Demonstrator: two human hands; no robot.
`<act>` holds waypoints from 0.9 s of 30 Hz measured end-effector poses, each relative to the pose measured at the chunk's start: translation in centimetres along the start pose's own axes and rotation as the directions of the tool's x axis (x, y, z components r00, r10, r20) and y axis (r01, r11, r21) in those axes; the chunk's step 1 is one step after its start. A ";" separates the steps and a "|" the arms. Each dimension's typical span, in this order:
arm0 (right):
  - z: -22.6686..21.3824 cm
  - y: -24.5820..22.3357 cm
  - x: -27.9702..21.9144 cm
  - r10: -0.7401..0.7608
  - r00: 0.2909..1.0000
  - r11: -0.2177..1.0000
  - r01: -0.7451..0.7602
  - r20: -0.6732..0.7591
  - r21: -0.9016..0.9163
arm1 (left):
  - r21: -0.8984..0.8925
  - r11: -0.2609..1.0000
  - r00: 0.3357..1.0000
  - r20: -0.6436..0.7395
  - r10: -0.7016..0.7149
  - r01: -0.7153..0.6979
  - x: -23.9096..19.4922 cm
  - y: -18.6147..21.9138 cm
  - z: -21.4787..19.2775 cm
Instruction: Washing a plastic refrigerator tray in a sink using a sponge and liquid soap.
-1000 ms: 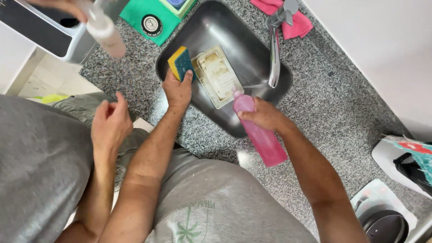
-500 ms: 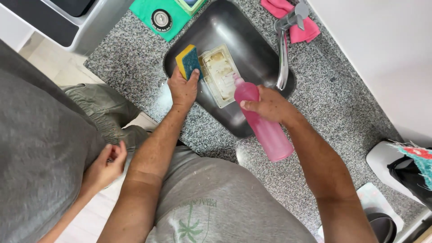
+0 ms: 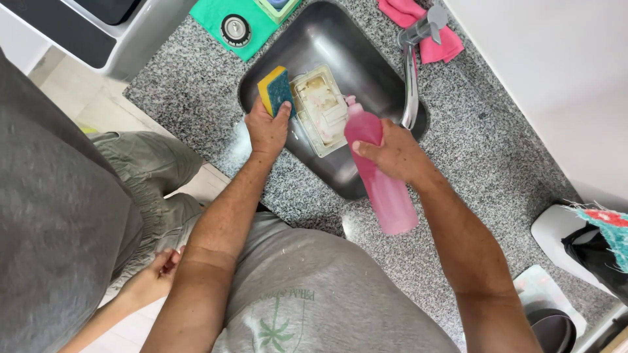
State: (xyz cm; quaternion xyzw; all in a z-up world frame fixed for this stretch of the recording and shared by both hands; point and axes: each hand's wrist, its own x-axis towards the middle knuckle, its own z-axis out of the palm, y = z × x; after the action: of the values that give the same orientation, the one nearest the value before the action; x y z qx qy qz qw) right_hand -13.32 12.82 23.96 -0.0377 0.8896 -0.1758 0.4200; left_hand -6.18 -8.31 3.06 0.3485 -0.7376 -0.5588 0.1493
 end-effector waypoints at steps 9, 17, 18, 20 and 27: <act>1.3 1.3 -1.9 0.049 0.999 0.998 -0.048 -0.006 0.046 | 0.010 1.000 0.998 0.048 -0.028 0.028 0.3 -1.6 0.3; 3.4 3.8 -2.7 -0.191 0.931 0.921 0.280 -0.311 0.272 | 0.010 0.999 0.992 0.117 -0.051 0.050 -0.2 -1.1 -0.3; 3.6 3.8 -3.0 -0.196 0.930 0.919 0.285 -0.312 0.272 | 0.011 0.999 0.992 0.113 -0.047 0.047 -0.5 -1.1 -0.7; 3.8 3.8 -3.5 -0.314 0.821 0.782 0.508 -0.476 0.360 | 0.010 0.998 0.989 0.132 -0.068 0.067 -1.3 -1.0 -1.3; 1.6 2.0 -0.5 -0.444 0.525 0.507 0.815 -0.726 0.279 | -0.051 0.992 0.980 0.173 -0.102 0.112 -4.1 0.7 -3.7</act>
State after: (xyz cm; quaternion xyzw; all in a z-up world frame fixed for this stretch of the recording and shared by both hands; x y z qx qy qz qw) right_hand -11.59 14.36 22.71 -0.1907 0.7809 -0.5944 0.0216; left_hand -1.26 -8.04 5.62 0.3338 -0.7106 -0.6159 0.0659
